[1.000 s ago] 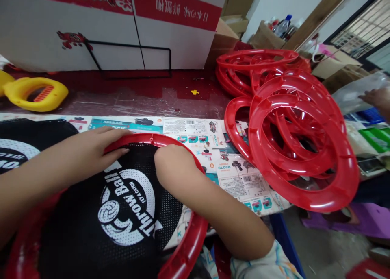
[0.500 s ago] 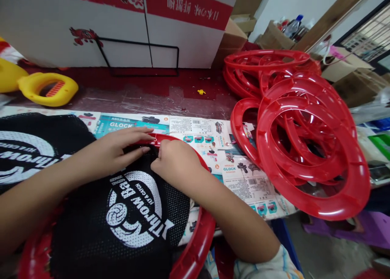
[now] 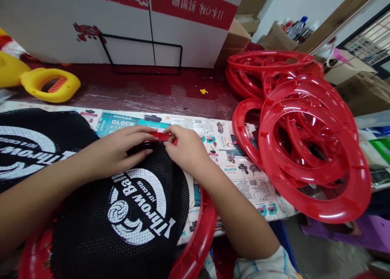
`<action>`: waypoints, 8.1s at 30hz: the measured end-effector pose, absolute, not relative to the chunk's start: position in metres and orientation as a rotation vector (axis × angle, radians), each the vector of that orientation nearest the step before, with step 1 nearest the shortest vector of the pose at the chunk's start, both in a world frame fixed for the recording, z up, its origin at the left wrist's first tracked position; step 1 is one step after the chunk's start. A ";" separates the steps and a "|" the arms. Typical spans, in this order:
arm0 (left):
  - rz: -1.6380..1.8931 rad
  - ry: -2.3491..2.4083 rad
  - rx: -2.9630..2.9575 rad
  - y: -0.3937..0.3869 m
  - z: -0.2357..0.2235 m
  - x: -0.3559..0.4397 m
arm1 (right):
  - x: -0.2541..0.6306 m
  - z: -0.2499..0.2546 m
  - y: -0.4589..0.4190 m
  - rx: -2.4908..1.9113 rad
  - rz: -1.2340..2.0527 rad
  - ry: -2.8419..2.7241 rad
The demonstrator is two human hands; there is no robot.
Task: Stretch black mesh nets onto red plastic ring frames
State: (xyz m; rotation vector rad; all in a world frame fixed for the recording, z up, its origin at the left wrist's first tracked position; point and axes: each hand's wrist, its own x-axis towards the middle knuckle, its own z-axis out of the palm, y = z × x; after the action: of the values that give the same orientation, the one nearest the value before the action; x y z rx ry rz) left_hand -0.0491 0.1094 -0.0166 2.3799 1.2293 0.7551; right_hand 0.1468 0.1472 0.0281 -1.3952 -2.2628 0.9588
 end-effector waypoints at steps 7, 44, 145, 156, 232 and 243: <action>0.803 1.307 2.442 0.106 -0.021 -0.047 | 0.147 0.022 0.153 -1.379 0.925 -2.257; 0.378 1.556 2.435 0.106 0.000 -0.060 | 0.138 0.032 0.132 -1.375 0.646 -2.745; 0.432 1.417 2.527 0.110 -0.020 -0.060 | 0.149 0.054 0.142 -1.581 0.629 -2.642; 0.323 1.671 2.309 0.100 0.000 -0.076 | 0.132 0.038 0.120 -1.671 0.393 -2.982; 0.490 1.413 2.392 0.100 -0.008 -0.047 | 0.148 0.043 0.145 -1.577 1.015 -2.366; 0.555 1.383 2.293 0.101 -0.010 -0.047 | 0.152 0.039 0.151 -1.553 1.200 -2.297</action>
State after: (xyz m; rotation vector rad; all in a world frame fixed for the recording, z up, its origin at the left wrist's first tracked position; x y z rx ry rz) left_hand -0.0469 0.1014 -0.0105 2.2930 1.3826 0.5548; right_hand 0.1517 0.1509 0.0394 -1.5528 -2.2973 1.1996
